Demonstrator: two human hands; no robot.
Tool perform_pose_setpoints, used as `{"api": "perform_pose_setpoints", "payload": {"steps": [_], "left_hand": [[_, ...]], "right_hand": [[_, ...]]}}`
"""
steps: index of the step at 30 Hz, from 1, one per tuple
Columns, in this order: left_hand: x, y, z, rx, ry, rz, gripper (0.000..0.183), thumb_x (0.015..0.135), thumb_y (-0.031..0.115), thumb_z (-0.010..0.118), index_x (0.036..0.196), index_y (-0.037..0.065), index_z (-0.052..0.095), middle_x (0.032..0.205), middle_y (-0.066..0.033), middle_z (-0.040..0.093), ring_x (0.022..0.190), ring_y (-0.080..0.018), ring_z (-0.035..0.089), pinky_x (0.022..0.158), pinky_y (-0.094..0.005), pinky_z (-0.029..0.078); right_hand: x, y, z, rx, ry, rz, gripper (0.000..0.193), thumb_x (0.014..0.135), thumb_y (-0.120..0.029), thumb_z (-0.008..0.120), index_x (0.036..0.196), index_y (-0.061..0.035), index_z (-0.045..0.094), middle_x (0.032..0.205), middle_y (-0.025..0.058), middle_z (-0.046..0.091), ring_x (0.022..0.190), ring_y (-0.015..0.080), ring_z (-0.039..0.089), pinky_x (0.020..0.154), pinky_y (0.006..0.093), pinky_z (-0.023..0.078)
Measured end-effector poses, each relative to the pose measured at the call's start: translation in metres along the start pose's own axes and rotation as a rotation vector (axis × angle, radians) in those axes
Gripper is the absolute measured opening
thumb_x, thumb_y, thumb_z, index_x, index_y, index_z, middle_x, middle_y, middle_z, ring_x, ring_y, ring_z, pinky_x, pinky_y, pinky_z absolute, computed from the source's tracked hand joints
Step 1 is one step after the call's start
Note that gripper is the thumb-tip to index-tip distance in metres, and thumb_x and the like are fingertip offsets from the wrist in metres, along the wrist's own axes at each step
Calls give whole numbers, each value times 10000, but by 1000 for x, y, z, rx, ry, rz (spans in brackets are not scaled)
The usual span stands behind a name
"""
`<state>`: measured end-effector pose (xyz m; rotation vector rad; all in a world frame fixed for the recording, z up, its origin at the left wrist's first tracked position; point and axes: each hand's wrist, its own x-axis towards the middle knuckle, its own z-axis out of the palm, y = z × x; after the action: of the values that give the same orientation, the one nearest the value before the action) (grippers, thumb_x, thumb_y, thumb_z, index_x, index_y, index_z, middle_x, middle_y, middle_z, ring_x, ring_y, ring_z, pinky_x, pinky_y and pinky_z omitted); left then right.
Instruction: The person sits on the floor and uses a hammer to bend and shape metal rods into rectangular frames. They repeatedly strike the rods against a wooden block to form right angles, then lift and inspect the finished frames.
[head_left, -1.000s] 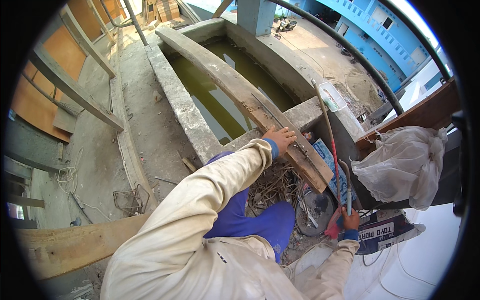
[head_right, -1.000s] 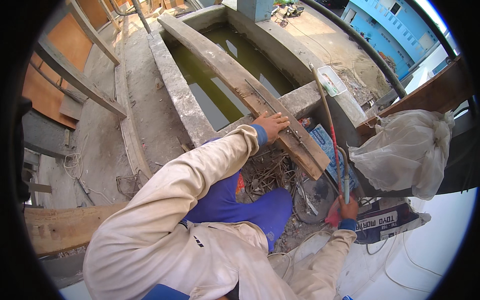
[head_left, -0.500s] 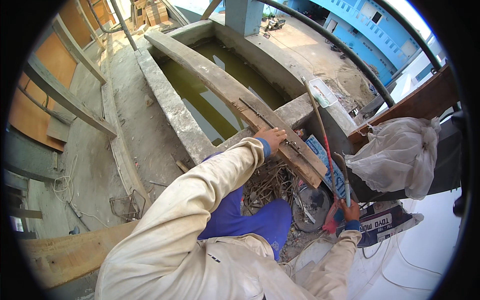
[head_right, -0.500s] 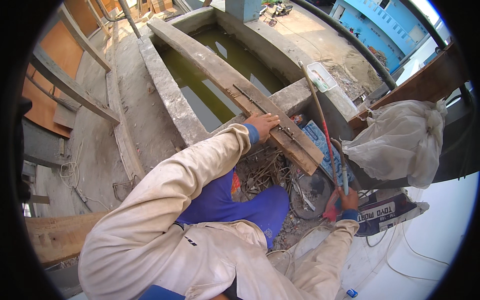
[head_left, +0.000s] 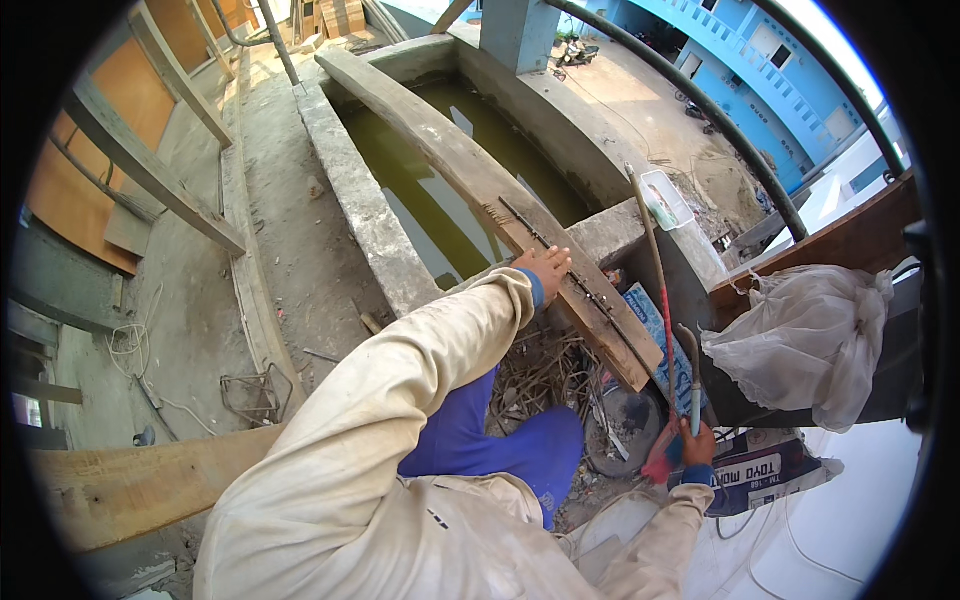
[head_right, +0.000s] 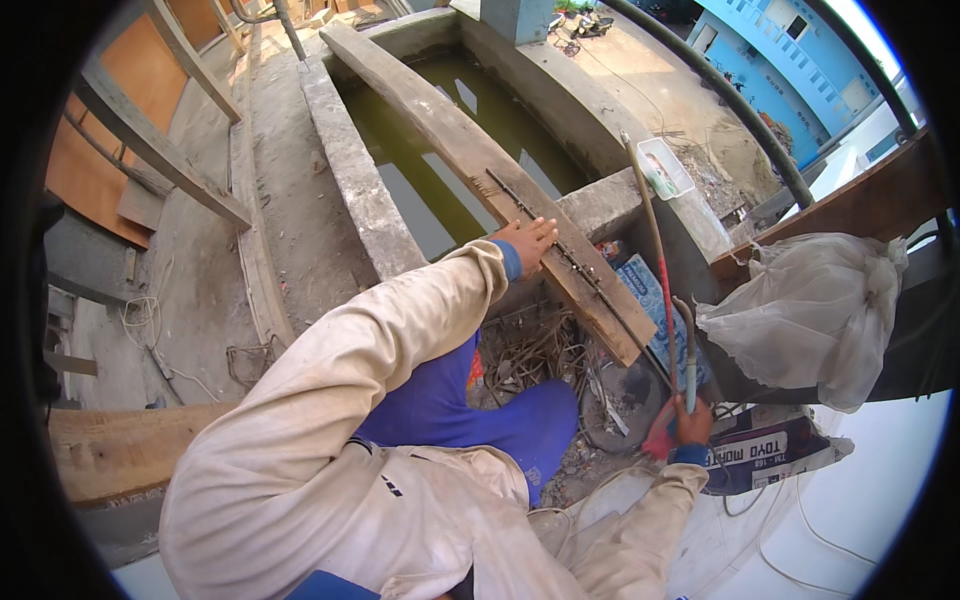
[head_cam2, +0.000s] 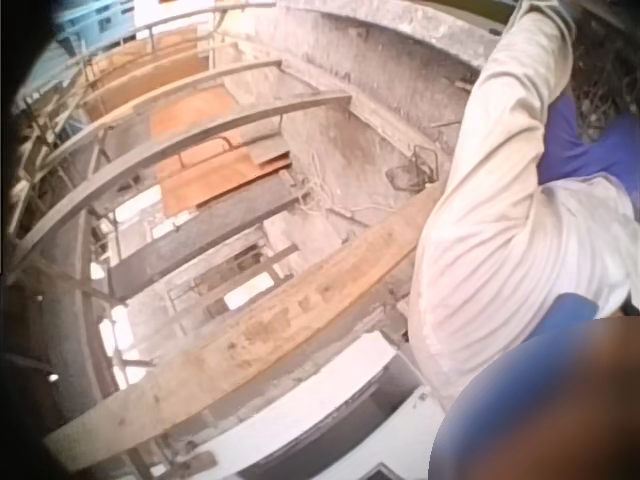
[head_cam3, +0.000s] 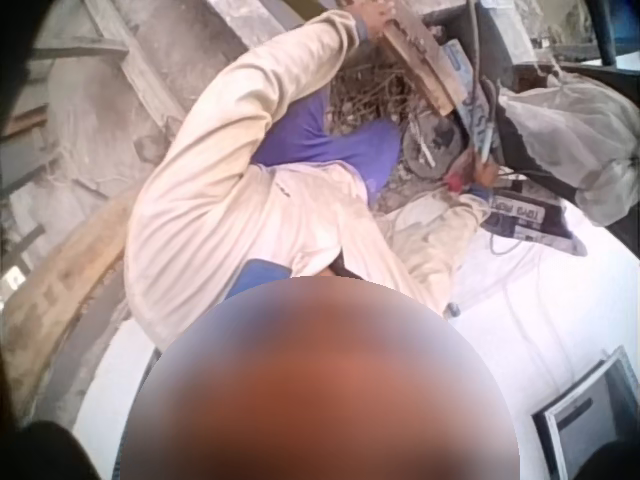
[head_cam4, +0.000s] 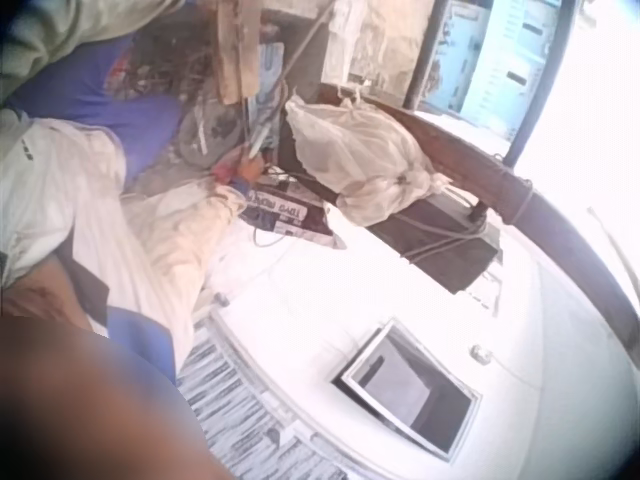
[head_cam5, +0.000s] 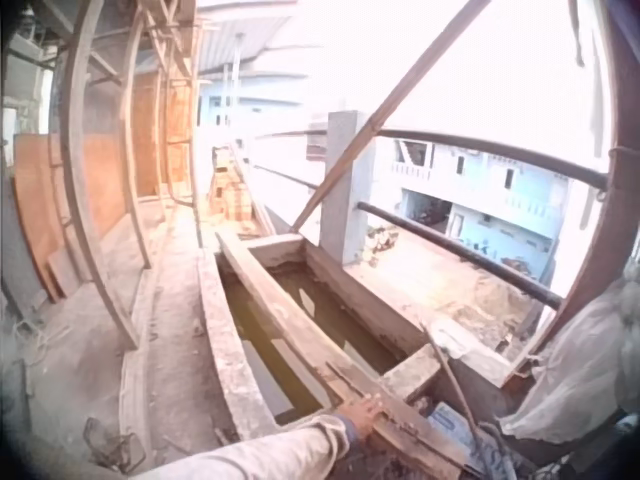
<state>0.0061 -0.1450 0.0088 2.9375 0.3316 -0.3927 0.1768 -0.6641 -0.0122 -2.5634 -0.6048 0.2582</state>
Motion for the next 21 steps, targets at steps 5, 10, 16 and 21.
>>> {"api": "perform_pose_setpoints", "payload": {"steps": [5,10,16,21], "left_hand": [[2,0,-2,-5,-28,-13,782,986,289,594,1631,123,185,1721,-68,110,1576,-270,154,1234,-526,260],[-2,0,-3,53,-23,8,807,979,304,605,1626,96,171,1718,-84,113,1573,-280,164,1228,-513,281],[-6,2,-5,86,-19,4,821,984,305,607,1631,101,146,1718,-73,102,1571,-275,168,1237,-523,269],[-9,4,-6,102,8,4,820,986,302,613,1631,101,148,1716,-72,110,1572,-277,167,1223,-539,293]], "right_hand": [[-9,-15,-3,10,47,-63,368,923,-377,733,986,-14,723,752,171,668,688,318,642,679,416,497],[3,-59,-36,53,-8,-86,368,894,-339,769,1083,-28,717,824,162,708,745,319,686,705,392,517],[83,-87,-49,-110,-365,-183,507,896,-525,724,1073,-50,734,877,132,725,797,261,679,755,404,512],[148,-55,-19,-36,-444,-233,690,917,-741,554,993,-82,741,830,65,676,774,199,608,736,358,474]]}}
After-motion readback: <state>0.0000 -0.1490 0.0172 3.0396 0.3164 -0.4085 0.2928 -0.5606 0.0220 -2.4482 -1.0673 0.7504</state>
